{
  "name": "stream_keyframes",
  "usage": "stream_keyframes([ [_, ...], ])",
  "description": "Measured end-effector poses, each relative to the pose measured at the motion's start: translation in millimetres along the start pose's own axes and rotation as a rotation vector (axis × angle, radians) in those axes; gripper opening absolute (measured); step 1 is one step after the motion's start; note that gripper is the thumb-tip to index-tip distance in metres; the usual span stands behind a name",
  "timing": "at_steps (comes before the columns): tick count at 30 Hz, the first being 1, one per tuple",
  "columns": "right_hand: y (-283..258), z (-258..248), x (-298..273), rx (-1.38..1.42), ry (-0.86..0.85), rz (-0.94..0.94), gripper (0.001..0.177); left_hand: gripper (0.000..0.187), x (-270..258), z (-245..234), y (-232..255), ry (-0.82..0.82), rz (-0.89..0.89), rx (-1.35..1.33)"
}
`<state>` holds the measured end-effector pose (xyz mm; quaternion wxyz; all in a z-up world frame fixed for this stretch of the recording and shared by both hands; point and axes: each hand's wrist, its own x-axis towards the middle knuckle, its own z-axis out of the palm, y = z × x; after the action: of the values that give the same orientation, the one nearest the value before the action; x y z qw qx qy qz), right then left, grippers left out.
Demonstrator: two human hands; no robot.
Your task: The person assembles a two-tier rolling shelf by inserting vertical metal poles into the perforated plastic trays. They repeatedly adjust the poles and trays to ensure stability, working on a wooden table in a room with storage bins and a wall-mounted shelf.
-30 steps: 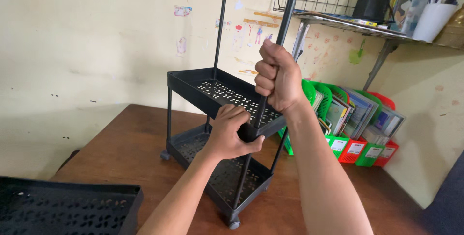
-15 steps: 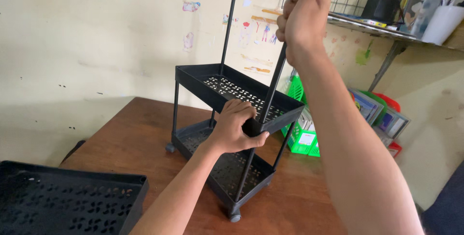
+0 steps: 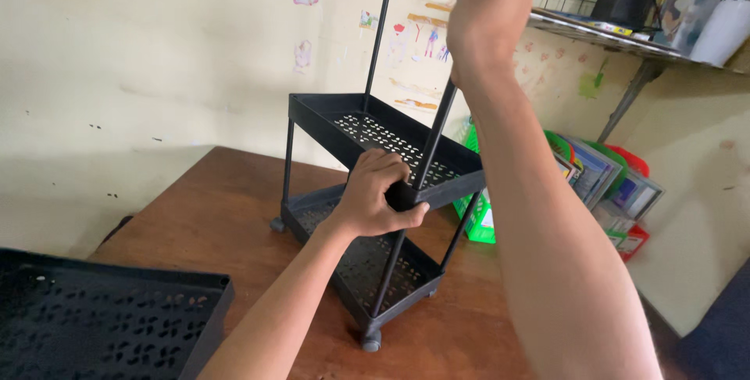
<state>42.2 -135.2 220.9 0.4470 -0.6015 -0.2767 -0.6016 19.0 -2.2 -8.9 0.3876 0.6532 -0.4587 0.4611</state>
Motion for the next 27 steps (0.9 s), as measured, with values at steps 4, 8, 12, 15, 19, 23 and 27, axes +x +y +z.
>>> stream_keyframes([
  [4,-2.3,4.6,-0.2,0.045,-0.03,-0.01,0.033,0.044,1.0,-1.2,-0.7,-0.022,-0.049,-0.004],
  [8,-8.4,-16.1,-13.9,0.542,-0.226,0.438,0.032,0.042,-6.1,-4.7,6.0,-0.003,-0.072,-0.041],
  [12,1.5,-43.2,-59.0,0.289,-0.464,0.705,0.059,0.037,-13.3,-7.5,13.2,-0.007,-0.084,-0.092],
  [15,19.6,-79.5,-99.1,-0.568,-0.718,0.215,0.051,0.033,-16.2,-20.7,14.4,0.021,-0.019,-0.103],
  [19,40.1,-125.1,-137.3,-0.571,-0.846,0.497,0.047,0.04,-31.8,-41.0,13.2,0.06,-0.081,-0.21],
  [23,35.2,-132.9,-151.8,-0.42,-0.771,0.259,0.049,0.038,-29.5,-44.8,-1.1,0.121,-0.303,-0.312],
  [27,5.5,-118.0,-173.1,-0.333,-0.723,0.186,0.044,0.043,-33.4,-51.9,-12.9,0.197,-0.796,-0.298],
])
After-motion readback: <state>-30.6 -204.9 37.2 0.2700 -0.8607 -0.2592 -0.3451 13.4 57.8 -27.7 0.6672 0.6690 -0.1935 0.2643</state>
